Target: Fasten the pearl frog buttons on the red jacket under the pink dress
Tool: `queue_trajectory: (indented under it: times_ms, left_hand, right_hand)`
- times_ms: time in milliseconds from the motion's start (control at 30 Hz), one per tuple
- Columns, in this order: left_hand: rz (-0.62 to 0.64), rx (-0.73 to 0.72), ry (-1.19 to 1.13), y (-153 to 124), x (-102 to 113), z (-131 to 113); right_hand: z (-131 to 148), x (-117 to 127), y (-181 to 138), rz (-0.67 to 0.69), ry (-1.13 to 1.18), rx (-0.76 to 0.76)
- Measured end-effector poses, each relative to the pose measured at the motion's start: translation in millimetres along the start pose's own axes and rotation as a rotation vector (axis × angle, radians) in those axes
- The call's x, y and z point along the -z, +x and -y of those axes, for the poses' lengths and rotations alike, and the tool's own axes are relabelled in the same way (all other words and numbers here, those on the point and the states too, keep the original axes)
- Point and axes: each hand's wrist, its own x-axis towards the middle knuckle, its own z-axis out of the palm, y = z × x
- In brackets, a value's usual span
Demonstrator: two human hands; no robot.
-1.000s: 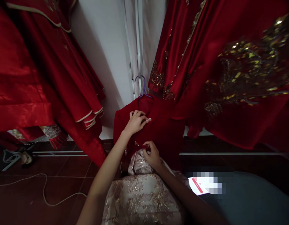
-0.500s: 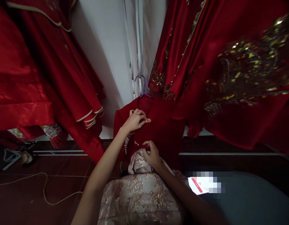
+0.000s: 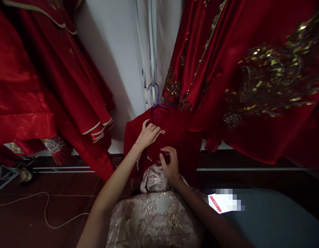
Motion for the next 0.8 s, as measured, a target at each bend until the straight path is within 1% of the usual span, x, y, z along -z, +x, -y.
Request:
queue_trajectory:
  times_ms: [33, 67, 100, 133, 167, 233, 300, 333, 367, 433, 500, 533, 600, 633, 667, 733, 800]
  left_hand:
    - [-0.017, 0.037, 0.014, -1, 1, 0]
    - [-0.033, 0.088, 0.03, -3, 1, 0]
    - [-0.048, 0.15, 0.049, -3, 2, 1]
    - [-0.061, 0.219, 0.069, -4, 3, 2]
    - [-0.072, 0.292, 0.088, -4, 3, 2]
    - [-0.091, 0.44, 0.126, -5, 4, 3]
    - [-0.103, 0.577, 0.152, -6, 4, 3]
    - [-0.108, 0.639, 0.151, -7, 3, 3]
    - [-0.111, 0.693, 0.14, -9, 3, 4]
    - [-0.112, 0.767, 0.092, -14, 1, 6]
    - [-0.126, 0.792, 0.037, -19, 1, 15]
    - [-0.14, 0.795, 0.008, -22, 2, 22]
    - [-0.173, 0.828, -0.062, -26, 5, 41]
    - [-0.174, 0.86, -0.106, -28, 7, 54]
    - [-0.159, 0.908, -0.151, -29, 10, 67]
    - [-0.059, 0.981, -0.241, -30, 14, 95]
    - [0.04, 1.011, -0.314, -32, 19, 119]
  right_hand:
    - [6, -3, 14, -0.037, 0.046, -0.008]
    - [11, -7, 30, -0.028, 0.111, -0.021]
    - [17, -13, 46, 0.02, 0.179, -0.037]
    - [21, -20, 60, 0.105, 0.224, -0.071]
    - [26, -27, 74, 0.15, 0.218, -0.123]
    - [32, -39, 94, 0.148, 0.046, -0.273]
    - [33, -43, 106, 0.082, -0.202, -0.4]
    - [33, -40, 111, 0.043, -0.323, -0.432]
    - [31, -35, 115, 0.005, -0.429, -0.441]
    - [24, -18, 124, -0.045, -0.595, -0.412]
    - [17, 5, 134, -0.04, -0.706, -0.393]
    - [13, 18, 141, -0.005, -0.749, -0.403]
    - [7, 43, 154, 0.11, -0.803, -0.436]
    - [5, 54, 161, 0.161, -0.82, -0.437]
    - [3, 64, 169, 0.183, -0.836, -0.422]
    - [1, 80, 185, 0.192, -0.859, -0.37]
    - [0, 91, 200, 0.225, -0.862, -0.329]
